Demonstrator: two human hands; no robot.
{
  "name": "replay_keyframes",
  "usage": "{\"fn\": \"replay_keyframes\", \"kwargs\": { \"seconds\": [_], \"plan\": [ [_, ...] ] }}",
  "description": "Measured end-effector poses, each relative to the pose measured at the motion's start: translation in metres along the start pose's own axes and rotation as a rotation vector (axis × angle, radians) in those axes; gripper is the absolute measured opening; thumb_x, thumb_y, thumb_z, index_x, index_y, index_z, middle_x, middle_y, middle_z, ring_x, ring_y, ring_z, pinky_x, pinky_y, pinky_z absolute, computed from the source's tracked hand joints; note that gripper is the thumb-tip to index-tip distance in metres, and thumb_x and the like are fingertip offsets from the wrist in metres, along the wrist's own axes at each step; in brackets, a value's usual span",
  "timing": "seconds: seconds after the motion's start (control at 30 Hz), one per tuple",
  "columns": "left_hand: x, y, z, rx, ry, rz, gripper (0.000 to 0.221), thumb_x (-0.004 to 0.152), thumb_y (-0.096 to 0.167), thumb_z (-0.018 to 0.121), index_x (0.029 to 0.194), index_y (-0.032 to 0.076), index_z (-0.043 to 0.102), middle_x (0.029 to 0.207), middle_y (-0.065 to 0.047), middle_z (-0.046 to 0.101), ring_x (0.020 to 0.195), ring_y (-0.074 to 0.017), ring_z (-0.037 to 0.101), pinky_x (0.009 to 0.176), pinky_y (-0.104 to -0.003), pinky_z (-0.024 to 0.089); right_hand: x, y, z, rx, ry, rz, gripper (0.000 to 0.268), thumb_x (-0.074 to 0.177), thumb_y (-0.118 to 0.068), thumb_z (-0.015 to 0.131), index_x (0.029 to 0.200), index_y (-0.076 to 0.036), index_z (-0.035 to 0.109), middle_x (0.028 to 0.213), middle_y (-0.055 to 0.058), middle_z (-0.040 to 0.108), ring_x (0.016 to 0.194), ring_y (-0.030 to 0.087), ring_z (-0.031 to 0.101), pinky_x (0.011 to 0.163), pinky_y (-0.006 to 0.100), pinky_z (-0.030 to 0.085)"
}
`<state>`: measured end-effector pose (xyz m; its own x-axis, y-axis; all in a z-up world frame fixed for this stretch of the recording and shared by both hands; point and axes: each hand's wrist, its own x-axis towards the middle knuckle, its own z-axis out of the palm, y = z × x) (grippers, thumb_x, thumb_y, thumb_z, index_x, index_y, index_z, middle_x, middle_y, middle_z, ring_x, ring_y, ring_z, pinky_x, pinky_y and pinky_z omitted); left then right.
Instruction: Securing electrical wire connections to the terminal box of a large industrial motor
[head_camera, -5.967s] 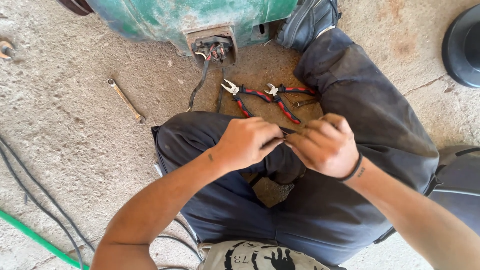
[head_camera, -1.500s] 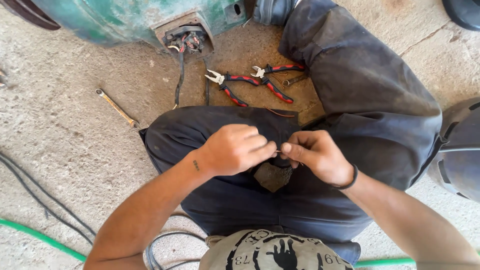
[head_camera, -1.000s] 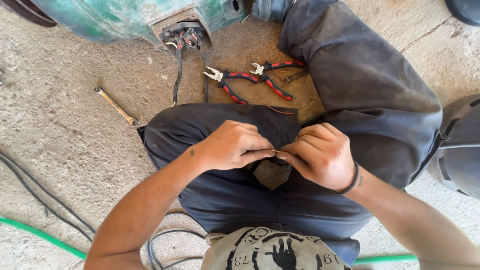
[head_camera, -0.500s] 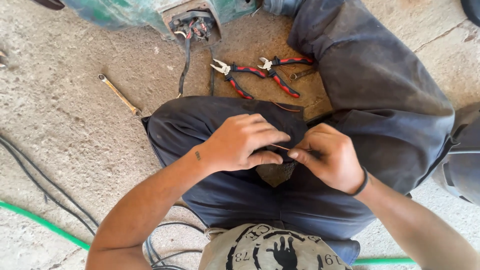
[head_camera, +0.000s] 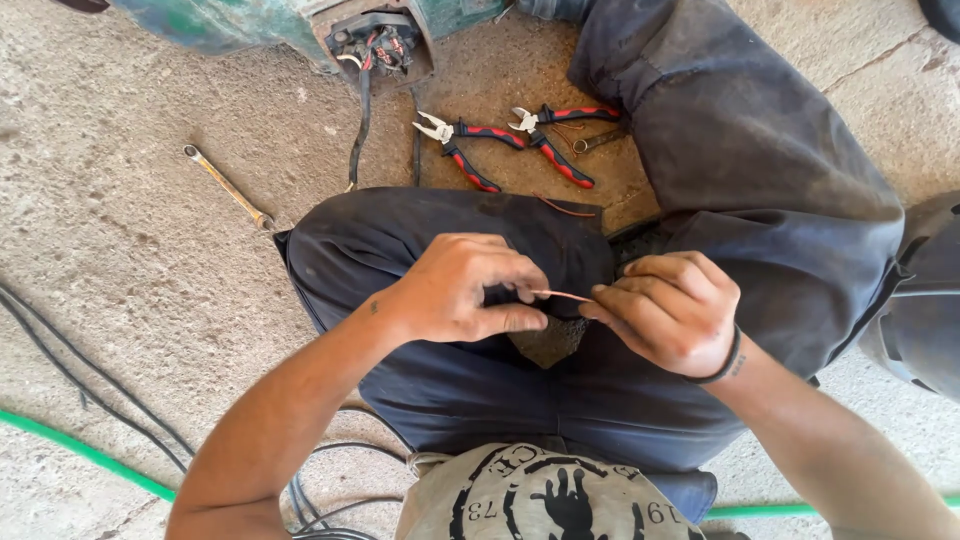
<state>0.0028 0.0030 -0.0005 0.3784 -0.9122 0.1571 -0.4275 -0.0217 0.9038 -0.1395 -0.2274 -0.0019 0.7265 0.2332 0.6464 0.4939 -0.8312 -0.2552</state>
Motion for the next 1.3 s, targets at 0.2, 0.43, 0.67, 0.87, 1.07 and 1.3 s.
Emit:
{"fn": "replay_keyframes", "kwargs": {
  "seconds": [0.2, 0.43, 0.67, 0.87, 1.07, 1.3],
  "plan": [
    [0.005, 0.001, 0.000, -0.415, -0.283, -0.385, 0.032, 0.100, 0.045, 0.059, 0.096, 0.020, 0.078, 0.074, -0.001, 0.078, 0.075, -0.0201, 0.075, 0.074, -0.034, 0.059, 0.023, -0.013, 0.002, -0.138, 0.046, -0.159, 0.015, 0.091, -0.012, 0.080, 0.077, -0.012, 0.076, 0.070, 0.004, 0.069, 0.078, 0.019, 0.067, 0.070, 0.031, 0.057],
    [0.010, 0.012, 0.006, -0.166, -0.225, -0.236, 0.016, 0.098, 0.025, 0.067, 0.093, 0.015, 0.078, 0.060, 0.001, 0.072, 0.059, -0.0199, 0.072, 0.061, -0.028, 0.057, 0.020, -0.014, -0.002, -0.142, 0.006, -0.105, 0.015, 0.094, -0.015, 0.076, 0.079, -0.014, 0.076, 0.072, 0.002, 0.070, 0.079, 0.019, 0.068, 0.069, 0.030, 0.057],
    [0.015, -0.002, 0.019, 0.731, 0.313, 0.800, 0.016, 0.101, 0.006, 0.059, 0.092, 0.004, 0.073, 0.069, -0.008, 0.057, 0.066, -0.0212, 0.059, 0.081, -0.033, 0.061, -0.027, -0.018, 0.013, 1.160, -0.343, 1.051, 0.043, 0.101, -0.024, 0.064, 0.066, 0.000, 0.069, 0.060, 0.009, 0.068, 0.062, 0.017, 0.066, 0.058, 0.034, 0.056],
    [0.009, 0.002, 0.015, 0.542, 0.161, 0.504, 0.018, 0.101, 0.024, 0.066, 0.099, 0.007, 0.071, 0.088, -0.008, 0.069, 0.087, -0.0267, 0.067, 0.092, -0.042, 0.057, -0.014, -0.016, 0.003, 0.862, -0.342, 0.940, 0.038, 0.097, -0.024, 0.070, 0.066, -0.001, 0.067, 0.061, 0.009, 0.065, 0.065, 0.023, 0.068, 0.061, 0.035, 0.055],
    [0.003, -0.002, 0.022, 0.357, -0.179, 0.155, 0.021, 0.103, 0.027, 0.058, 0.104, 0.010, 0.071, 0.085, -0.008, 0.073, 0.085, -0.0303, 0.072, 0.083, -0.045, 0.056, 0.007, -0.017, 0.000, -0.040, -0.179, 0.076, 0.013, 0.092, -0.021, 0.078, 0.081, -0.014, 0.076, 0.070, 0.001, 0.066, 0.082, 0.019, 0.067, 0.075, 0.032, 0.055],
    [-0.006, -0.022, 0.040, 0.704, 0.182, 0.475, 0.014, 0.104, 0.018, 0.060, 0.103, 0.016, 0.074, 0.079, 0.002, 0.071, 0.075, -0.0148, 0.071, 0.082, -0.030, 0.059, -0.020, -0.019, 0.012, 0.494, -0.221, 0.562, 0.029, 0.091, -0.023, 0.077, 0.069, -0.008, 0.068, 0.072, 0.005, 0.068, 0.080, 0.029, 0.072, 0.070, 0.038, 0.058]
  ]
}}
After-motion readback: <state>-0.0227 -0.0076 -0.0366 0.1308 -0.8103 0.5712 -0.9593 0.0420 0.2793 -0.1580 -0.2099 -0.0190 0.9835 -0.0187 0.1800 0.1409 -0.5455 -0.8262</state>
